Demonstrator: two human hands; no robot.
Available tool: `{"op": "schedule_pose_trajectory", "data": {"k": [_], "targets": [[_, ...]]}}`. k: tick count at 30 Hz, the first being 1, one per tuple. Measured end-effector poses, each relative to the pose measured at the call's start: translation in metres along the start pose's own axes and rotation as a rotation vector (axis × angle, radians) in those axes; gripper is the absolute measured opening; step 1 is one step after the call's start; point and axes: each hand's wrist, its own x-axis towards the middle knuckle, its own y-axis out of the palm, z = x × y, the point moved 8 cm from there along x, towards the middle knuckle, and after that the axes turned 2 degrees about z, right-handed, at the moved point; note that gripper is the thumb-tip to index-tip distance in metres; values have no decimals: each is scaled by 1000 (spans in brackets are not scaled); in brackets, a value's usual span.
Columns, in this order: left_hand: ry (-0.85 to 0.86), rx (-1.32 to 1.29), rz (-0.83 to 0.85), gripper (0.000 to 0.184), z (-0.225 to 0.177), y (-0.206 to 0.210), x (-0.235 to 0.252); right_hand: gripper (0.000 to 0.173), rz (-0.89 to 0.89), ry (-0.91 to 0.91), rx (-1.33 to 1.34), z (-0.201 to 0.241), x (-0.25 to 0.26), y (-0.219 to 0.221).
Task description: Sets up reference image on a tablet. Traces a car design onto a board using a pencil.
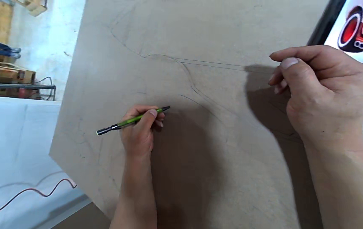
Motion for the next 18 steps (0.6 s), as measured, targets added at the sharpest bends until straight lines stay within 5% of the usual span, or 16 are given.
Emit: {"op": "schedule_pose_trajectory", "data": {"k": [5,18], "targets": [[4,79,-3,7,-1,15,32,23,-19,12,-12,-2,-1,-1],[52,179,13,3,-5,27,25,22,-15,20,-15,-2,-1,0]]}}
